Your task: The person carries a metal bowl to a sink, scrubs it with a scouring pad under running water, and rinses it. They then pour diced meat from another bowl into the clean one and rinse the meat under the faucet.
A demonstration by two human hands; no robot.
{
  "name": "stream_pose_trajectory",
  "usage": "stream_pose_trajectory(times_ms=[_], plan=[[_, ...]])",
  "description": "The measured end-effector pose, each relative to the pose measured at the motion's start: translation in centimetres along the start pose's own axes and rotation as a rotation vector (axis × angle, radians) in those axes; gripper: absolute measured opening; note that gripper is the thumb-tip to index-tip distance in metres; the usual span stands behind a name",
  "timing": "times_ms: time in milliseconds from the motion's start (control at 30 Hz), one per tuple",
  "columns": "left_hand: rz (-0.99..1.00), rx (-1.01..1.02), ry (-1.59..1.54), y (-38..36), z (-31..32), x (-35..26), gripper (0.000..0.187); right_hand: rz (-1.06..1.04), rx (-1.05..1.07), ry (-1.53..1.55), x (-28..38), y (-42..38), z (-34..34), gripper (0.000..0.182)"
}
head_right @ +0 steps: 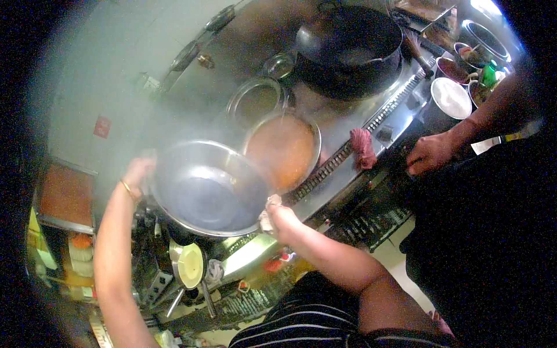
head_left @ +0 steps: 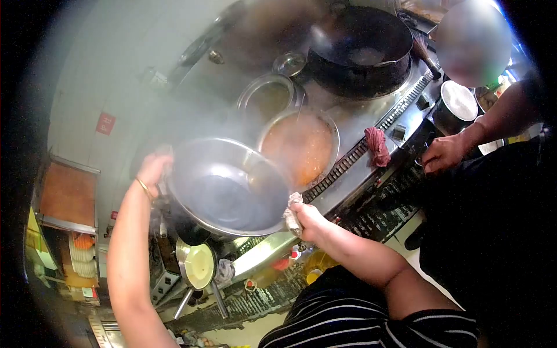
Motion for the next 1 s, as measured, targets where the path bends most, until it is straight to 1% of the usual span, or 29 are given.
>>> stream_pose_trajectory(times_ms=[100,200,300,400,500,533,600,667,700,800,900,1000], plan=[[0.094,-0.071,0.122,-0.3,0.7,-3.0,0.023,0.015,0.019,0.077,-0.7,0.6,0.3,0.019],[0.092,-0.017,0.099,0.5,2.1,-4.9,0.023,0.041,-0.019,0.149,-1.2,0.4,0.8,0.009],[0.147,-0.081,0.235,-1.9,4.2,-8.5,0.024,0.065,0.036,0.227,-1.8,1.8,1.0,0.008],[0.171,0.066,0.239,-0.3,5.5,-9.5,0.026,0.056,0.016,0.227,-1.9,1.3,1.3,0.008],[0.255,0.049,0.304,0.4,6.3,-10.9,0.030,0.057,0.047,0.252,-1.8,0.4,2.1,0.010],[0.291,0.051,0.335,-0.5,7.1,-11.8,0.032,0.052,0.058,0.266,-1.9,0.6,2.2,0.010],[0.362,0.052,0.398,-2.5,8.3,-13.8,0.036,0.044,0.083,0.292,-2.4,1.6,2.2,0.011],[0.386,0.043,0.476,-2.6,8.4,-15.0,0.041,0.049,0.213,0.292,-3.3,3.9,1.9,0.018],[0.397,0.040,0.516,-2.8,8.6,-15.6,0.043,0.052,0.278,0.293,-3.3,3.7,2.6,0.023],[0.415,-0.002,0.516,-4.0,9.0,-17.0,0.047,0.016,0.256,0.328,-3.0,3.0,3.5,0.022],[0.468,0.000,0.565,-6.3,9.8,-18.4,0.047,0.028,0.232,0.311,-3.0,2.1,4.3,0.020],[0.457,0.010,0.598,-7.6,10.3,-19.1,0.046,0.039,0.342,0.405,-3.4,2.7,4.9,0.019]])
Point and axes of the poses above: each hand's wrist, its own y-axis towards the middle knuckle, its own z-axis out of the palm, x = y × z, the point moved 8 cm from there along y, towards the middle knuckle, and after that the axes turned 1 degree about -y, right-handed, at the moved point
